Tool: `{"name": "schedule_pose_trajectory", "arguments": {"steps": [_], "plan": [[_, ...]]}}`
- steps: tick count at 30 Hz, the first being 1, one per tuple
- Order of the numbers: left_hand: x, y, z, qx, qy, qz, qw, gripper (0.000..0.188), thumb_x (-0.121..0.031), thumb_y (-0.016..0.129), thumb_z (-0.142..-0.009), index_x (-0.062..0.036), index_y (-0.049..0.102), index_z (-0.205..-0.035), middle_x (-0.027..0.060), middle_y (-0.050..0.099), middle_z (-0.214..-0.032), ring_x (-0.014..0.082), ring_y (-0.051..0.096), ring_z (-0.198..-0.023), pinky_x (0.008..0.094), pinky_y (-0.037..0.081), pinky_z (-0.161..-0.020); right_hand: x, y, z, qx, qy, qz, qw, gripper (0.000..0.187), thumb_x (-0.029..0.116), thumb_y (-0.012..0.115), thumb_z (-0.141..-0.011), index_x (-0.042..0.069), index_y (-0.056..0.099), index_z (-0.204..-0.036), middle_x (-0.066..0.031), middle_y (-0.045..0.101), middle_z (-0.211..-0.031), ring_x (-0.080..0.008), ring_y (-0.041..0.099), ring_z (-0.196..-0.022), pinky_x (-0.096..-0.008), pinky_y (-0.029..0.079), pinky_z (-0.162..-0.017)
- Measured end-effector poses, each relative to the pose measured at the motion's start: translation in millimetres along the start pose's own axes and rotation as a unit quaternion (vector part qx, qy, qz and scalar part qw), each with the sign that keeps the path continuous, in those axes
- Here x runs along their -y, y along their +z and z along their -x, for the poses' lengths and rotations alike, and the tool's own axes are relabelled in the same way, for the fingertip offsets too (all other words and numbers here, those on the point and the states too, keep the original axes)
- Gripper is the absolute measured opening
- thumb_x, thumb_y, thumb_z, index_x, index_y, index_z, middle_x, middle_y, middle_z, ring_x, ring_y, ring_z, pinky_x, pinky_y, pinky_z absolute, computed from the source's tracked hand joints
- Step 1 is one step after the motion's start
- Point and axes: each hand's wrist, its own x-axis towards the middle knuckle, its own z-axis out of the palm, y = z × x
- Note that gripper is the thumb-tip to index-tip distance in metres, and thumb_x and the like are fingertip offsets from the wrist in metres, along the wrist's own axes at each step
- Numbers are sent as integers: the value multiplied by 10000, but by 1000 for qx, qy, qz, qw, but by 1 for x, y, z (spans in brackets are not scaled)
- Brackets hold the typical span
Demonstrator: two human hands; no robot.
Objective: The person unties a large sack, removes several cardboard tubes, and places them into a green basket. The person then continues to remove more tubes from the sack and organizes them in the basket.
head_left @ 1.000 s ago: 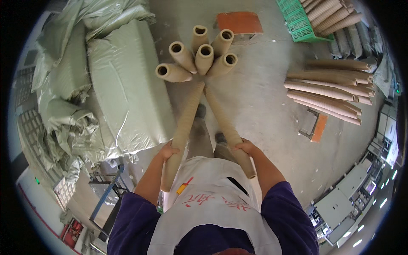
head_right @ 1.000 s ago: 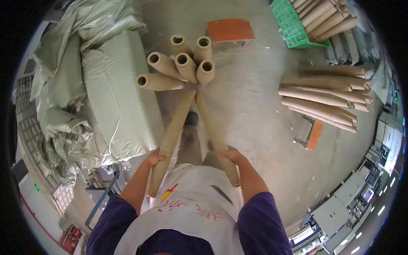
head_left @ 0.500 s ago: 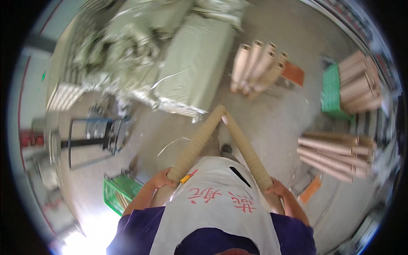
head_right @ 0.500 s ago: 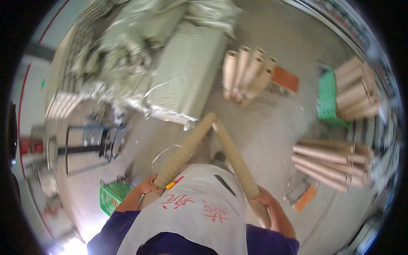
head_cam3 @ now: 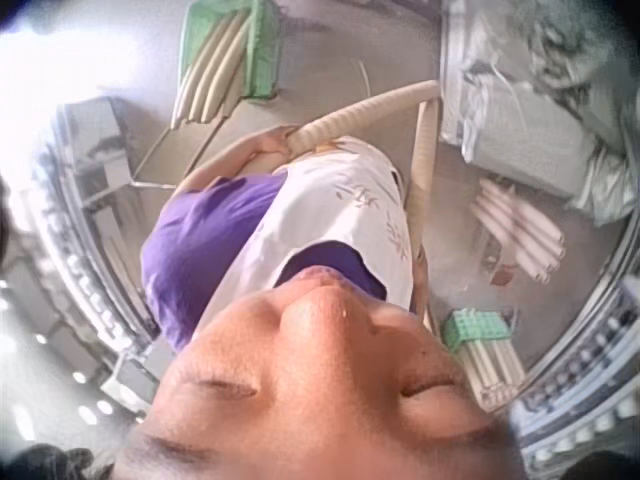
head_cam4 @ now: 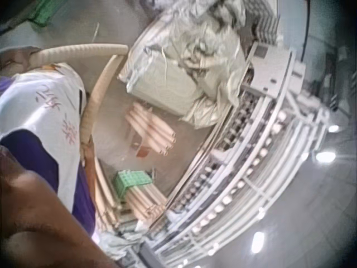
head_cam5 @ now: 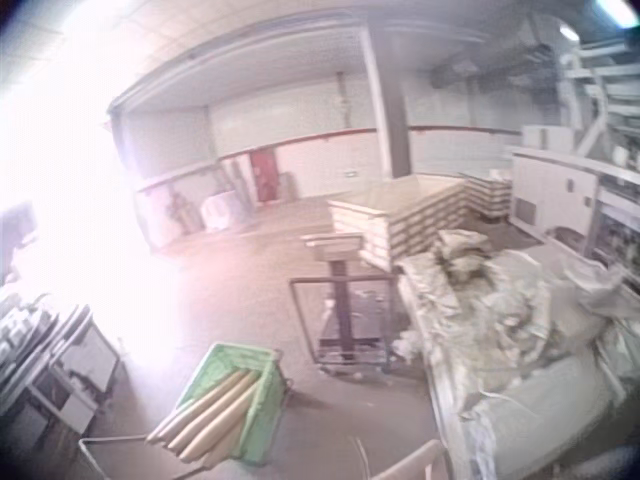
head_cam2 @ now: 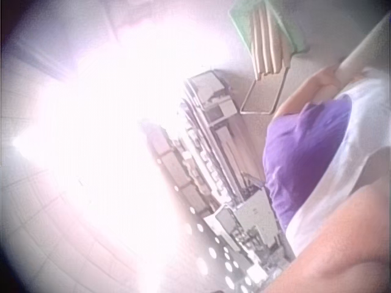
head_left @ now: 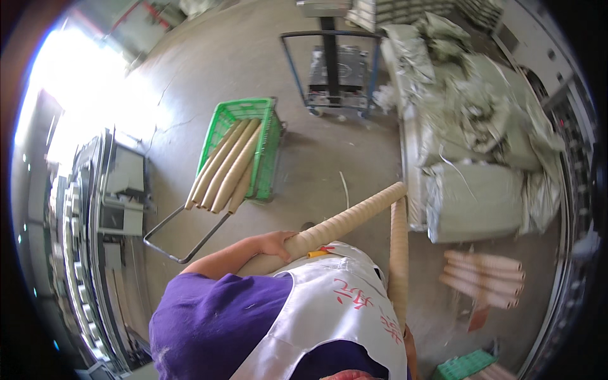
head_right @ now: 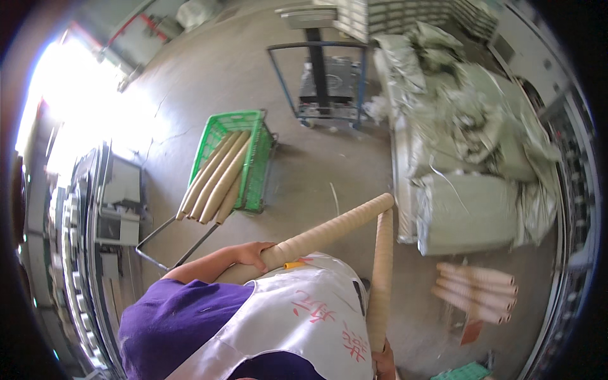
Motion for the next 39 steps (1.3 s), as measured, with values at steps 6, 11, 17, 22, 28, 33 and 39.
{"name": "schedule_pose_trajectory", "arguments": {"steps": [6,11,17,22,28,33,39], "plan": [[74,-78,115,-137,-3,30,990,952,-229,809,-540,-15,359,-1351,148,526,-1224,234,492,-1149,331,366,-992,120,109,-76,89,2,-33,995,681,83,609,-576,-43,443,-1225,-123,581,-1054,-222,586,-888,-309,483,-762],[115,-106,177,-241,-10,233,942,962,-145,792,-518,-3,343,-1357,137,532,-1200,233,499,-1116,315,362,-980,179,174,-127,121,8,-37,992,729,139,678,-549,-45,448,-1216,-128,581,-1051,-221,580,-913,-318,476,-801],[158,-117,198,-354,-9,352,866,959,-109,768,-517,-17,332,-1366,122,537,-1185,234,498,-1113,314,368,-971,275,254,-191,255,-5,9,967,748,160,715,-537,-51,449,-1203,-130,577,-1031,-233,574,-908,-333,474,-823],[171,-126,212,-398,-8,460,794,946,-138,758,-501,-30,364,-1354,108,540,-1174,224,509,-1090,319,377,-959,343,321,-253,344,65,36,936,769,165,706,-555,-54,410,-1230,-142,555,-1057,-228,566,-919,-333,467,-843],[147,-151,216,-445,-68,490,747,919,-127,738,-503,-38,383,-1346,93,543,-1164,214,513,-1069,310,381,-947,405,386,-331,433,114,51,893,744,158,700,-612,-50,380,-1251,-145,553,-1058,-224,568,-917,-326,477,-821],[134,-185,205,-463,-96,509,719,886,-103,724,-509,-35,404,-1332,87,548,-1150,208,518,-1053,307,386,-938,437,435,-379,443,154,70,880,690,157,689,-654,-46,379,-1237,-147,557,-1029,-217,578,-889,-335,492,-788],[164,-242,188,-440,-92,488,748,884,-106,728,-514,-34,404,-1334,94,552,-1141,202,524,-1046,299,387,-939,447,485,-395,392,139,65,907,585,148,690,-667,-28,420,-1155,-145,569,-966,-224,597,-805,-353,521,-693]]}}
